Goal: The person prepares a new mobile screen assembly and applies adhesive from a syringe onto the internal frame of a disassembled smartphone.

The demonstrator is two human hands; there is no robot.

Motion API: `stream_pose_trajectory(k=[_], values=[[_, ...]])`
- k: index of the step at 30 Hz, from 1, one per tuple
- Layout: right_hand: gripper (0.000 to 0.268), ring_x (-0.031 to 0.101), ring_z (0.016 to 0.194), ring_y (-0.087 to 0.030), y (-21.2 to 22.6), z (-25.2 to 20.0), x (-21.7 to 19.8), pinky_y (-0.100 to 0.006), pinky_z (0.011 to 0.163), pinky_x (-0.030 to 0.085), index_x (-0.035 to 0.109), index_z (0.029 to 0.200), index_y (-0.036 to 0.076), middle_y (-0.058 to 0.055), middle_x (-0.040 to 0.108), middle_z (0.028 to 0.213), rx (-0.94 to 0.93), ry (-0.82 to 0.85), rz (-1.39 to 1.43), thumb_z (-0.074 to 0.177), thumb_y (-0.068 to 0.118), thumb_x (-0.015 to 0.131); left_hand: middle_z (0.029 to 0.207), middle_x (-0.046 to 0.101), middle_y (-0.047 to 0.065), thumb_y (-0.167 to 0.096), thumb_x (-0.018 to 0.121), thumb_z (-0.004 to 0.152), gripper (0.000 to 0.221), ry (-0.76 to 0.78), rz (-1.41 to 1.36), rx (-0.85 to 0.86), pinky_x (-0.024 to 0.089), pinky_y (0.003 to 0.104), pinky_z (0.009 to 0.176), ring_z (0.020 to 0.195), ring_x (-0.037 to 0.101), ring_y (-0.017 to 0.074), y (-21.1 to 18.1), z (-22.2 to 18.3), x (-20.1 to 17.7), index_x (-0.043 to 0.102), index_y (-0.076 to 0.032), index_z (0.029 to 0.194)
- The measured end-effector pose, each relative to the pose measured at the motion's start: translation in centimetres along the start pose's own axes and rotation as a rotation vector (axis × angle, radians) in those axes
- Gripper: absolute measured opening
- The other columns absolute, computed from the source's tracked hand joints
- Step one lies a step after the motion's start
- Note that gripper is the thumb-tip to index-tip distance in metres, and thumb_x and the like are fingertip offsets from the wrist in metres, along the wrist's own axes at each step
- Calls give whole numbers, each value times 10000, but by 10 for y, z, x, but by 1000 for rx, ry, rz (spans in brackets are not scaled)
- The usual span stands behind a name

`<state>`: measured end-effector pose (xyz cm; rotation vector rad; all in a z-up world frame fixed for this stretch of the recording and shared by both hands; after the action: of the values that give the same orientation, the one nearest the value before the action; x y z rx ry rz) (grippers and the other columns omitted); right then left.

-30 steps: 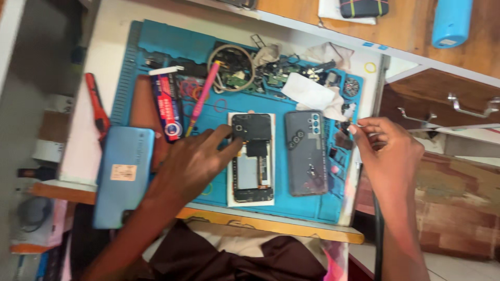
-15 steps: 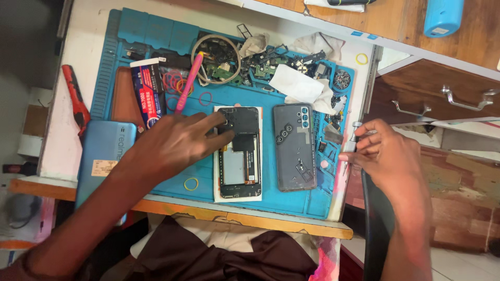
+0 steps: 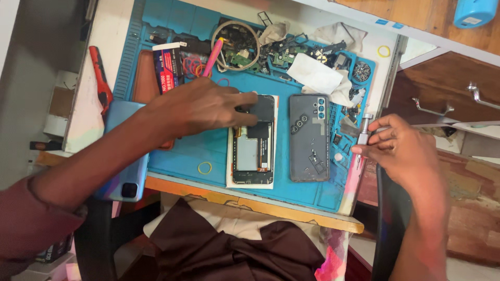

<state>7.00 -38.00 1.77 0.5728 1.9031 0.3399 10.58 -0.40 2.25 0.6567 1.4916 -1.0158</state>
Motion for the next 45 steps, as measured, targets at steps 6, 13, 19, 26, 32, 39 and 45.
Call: stream_pose_trajectory(k=[6, 13, 19, 26, 32, 39, 45], values=[[544, 760, 872, -218, -2, 1, 0, -352, 728, 596, 668, 1096, 24, -146, 759, 944, 20, 4, 15, 668, 225, 939, 1360, 605, 113, -23, 655, 809, 459, 11, -26, -39, 611, 391, 636, 876, 740, 295, 0, -3, -3, 726, -217, 1220], [553, 752, 859, -213, -4, 2, 0, -352, 729, 598, 679, 1092, 30, -131, 755, 936, 8, 5, 8, 660, 251, 943, 1306, 657, 56, 43, 682, 831, 447, -19, -47, -91, 569, 340, 501, 701, 722, 222, -1, -15, 5, 731, -174, 1219], [583, 744, 841, -220, -4, 6, -2, -360, 745, 594, 696, 1098, 35, -130, 761, 932, 26, 25, 4, 642, 302, 944, 1236, 693, 26, -2, 691, 820, 335, -204, -67, -17, 596, 336, 621, 792, 734, 219, -5, -28, 3, 759, -164, 1105], [571, 734, 862, -198, -8, 7, -2, -360, 760, 584, 698, 1097, 30, -114, 751, 936, 42, 44, 49, 647, 286, 938, 1284, 669, 67, 35, 700, 822, 331, -139, -80, -98, 568, 364, 525, 720, 724, 247, -11, -28, -6, 748, -86, 1126], [489, 709, 908, -181, -15, 3, -1, -330, 784, 576, 689, 1137, 35, -109, 730, 963, 110, 63, 141, 714, 177, 890, 1356, 621, 100, 120, 696, 681, 460, -115, -47, -95, 575, 408, 686, 934, 725, 278, -12, -43, -31, 752, -70, 1096], [501, 682, 998, -201, -44, 17, -3, -354, 862, 579, 606, 1234, 28, -98, 674, 1043, -16, 230, 431, 764, 2, 778, 1359, 623, 47, -40, 773, 730, 348, 126, 114, -311, 387, 762, 983, 1175, 635, 349, -26, -52, -45, 794, -208, 1034], [542, 662, 1120, -217, -16, -2, -20, -426, 929, 596, 575, 1363, 79, -65, 639, 1199, -24, 318, 764, 839, -35, 652, 1527, 528, 74, -18, 779, 668, 518, 274, 251, -178, 438, 480, 1084, 1344, 543, 343, -25, -28, -22, 763, -217, 1146]])
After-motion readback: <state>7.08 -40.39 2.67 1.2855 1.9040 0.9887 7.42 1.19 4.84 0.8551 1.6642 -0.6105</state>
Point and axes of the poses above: each hand's wrist, its own z-axis towards the middle knuckle, its own x-axis out of the palm, y = z × x, the point moved 2 cm from there along z, towards the middle knuckle
